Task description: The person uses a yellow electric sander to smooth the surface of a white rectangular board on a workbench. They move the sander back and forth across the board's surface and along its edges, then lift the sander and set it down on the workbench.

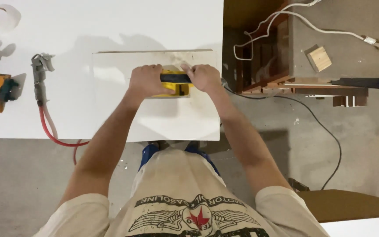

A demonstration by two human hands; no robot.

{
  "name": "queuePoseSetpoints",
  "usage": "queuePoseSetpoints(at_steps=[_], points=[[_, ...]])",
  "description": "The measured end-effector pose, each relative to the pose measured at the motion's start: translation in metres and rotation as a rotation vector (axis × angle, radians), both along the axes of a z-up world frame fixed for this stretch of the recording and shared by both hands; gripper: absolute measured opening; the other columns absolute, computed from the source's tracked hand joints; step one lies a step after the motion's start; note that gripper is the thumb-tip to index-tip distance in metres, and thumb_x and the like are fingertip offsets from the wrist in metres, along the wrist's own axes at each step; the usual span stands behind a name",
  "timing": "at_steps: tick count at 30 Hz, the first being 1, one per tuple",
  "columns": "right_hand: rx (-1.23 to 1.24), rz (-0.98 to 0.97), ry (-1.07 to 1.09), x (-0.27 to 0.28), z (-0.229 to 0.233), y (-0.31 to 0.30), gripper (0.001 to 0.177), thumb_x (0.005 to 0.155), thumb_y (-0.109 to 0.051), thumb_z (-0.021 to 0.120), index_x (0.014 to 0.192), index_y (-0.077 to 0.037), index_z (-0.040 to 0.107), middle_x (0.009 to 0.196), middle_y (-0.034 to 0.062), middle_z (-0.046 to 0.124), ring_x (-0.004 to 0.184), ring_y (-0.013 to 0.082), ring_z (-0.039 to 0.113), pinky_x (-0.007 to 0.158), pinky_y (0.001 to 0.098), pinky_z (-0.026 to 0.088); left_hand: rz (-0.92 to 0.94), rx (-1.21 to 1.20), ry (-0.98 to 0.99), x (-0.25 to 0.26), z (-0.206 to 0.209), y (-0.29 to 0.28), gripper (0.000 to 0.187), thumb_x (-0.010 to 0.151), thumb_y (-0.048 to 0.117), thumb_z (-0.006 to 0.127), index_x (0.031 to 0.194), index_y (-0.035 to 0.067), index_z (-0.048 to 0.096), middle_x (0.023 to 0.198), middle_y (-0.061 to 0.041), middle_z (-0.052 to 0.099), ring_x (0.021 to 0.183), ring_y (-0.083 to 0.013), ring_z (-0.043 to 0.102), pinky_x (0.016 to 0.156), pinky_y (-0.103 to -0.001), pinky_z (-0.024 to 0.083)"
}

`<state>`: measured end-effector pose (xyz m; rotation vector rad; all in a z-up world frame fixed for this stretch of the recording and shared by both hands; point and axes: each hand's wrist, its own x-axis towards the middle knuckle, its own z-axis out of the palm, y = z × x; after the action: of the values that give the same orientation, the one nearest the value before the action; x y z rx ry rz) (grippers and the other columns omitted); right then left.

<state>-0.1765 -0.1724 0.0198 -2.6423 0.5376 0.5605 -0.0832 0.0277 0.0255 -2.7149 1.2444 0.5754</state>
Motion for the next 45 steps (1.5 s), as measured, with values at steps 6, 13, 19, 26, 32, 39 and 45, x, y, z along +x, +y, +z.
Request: queuePoseSetpoints(at_steps=[6,13,19,26,32,39,45], points=[[0.021,0.042,0.049,-0.022,0.005,-0.034,0.087,0.1,-0.075,0.014,0.112,-0.016,0.076,0.11,0.0154,0.075,0.114,0.038,0.068,0.096,0.0504,0.054,0.051,-0.089,-0.007,-0.038,-0.021,-0.027,0.101,0.066,0.099,0.053,0.117,0.012,0.062,0.108,-0.007,0.072,0.103,-0.0291,0.072,0.083,-0.044,0.058],[0.072,0.042,0.073,-0.041,0.01,0.005,0.07,0.102,-0.064,0.022,0.115,-0.018,0.075,0.11,0.0143,0.075,0.114,0.0367,0.069,0.096,0.0499,0.054,0.018,-0.055,0.014,-0.043,-0.022,0.009,0.105,0.065,0.101,0.05,0.119,0.013,0.064,0.11,-0.007,0.071,0.105,-0.0278,0.072,0.085,-0.042,0.056],[0.031,-0.01,-0.006,-0.038,-0.001,-0.028,0.091,0.1,-0.076,0.008,0.121,-0.016,0.072,0.115,0.0161,0.074,0.12,0.0371,0.065,0.101,0.0512,0.052,0.056,-0.078,0.021,-0.051,-0.008,-0.022,0.103,0.066,0.098,0.056,0.122,0.012,0.061,0.113,-0.009,0.071,0.11,-0.0299,0.07,0.087,-0.045,0.056],[0.068,-0.083,0.058,-0.055,0.007,0.014,0.091,0.1,-0.074,0.008,0.121,-0.014,0.072,0.117,0.0173,0.074,0.121,0.0372,0.065,0.103,0.0506,0.051,-0.04,-0.012,0.044,-0.043,-0.018,0.007,0.102,0.07,0.097,0.051,0.127,0.013,0.06,0.117,-0.007,0.07,0.114,-0.0266,0.069,0.09,-0.042,0.055],[-0.001,-0.086,-0.007,-0.06,0.0,-0.018,0.093,0.102,-0.074,0.005,0.118,-0.012,0.073,0.117,0.0187,0.073,0.121,0.0385,0.065,0.102,0.0517,0.05,-0.025,-0.088,0.035,-0.058,-0.02,-0.022,0.101,0.068,0.094,0.055,0.127,0.012,0.059,0.115,-0.008,0.07,0.112,-0.0287,0.069,0.086,-0.046,0.056],[0.049,-0.144,0.08,-0.095,0.011,0.026,0.092,0.102,-0.073,0.005,0.121,-0.014,0.073,0.121,0.0182,0.072,0.125,0.0367,0.062,0.106,0.0491,0.048,-0.092,-0.095,0.109,-0.085,-0.004,0.019,0.099,0.072,0.087,0.055,0.131,0.008,0.058,0.119,-0.01,0.07,0.115,-0.0312,0.068,0.09,-0.047,0.056],[0.002,-0.184,-0.002,-0.079,0.009,-0.003,0.098,0.101,-0.074,0.001,0.128,-0.01,0.069,0.123,0.0206,0.071,0.125,0.0384,0.062,0.106,0.0506,0.047,-0.079,-0.223,0.074,-0.069,-0.005,-0.007,0.079,0.072,0.069,0.065,0.124,0.008,0.063,0.111,-0.011,0.072,0.107,-0.0327,0.071,0.084,-0.048,0.056]])
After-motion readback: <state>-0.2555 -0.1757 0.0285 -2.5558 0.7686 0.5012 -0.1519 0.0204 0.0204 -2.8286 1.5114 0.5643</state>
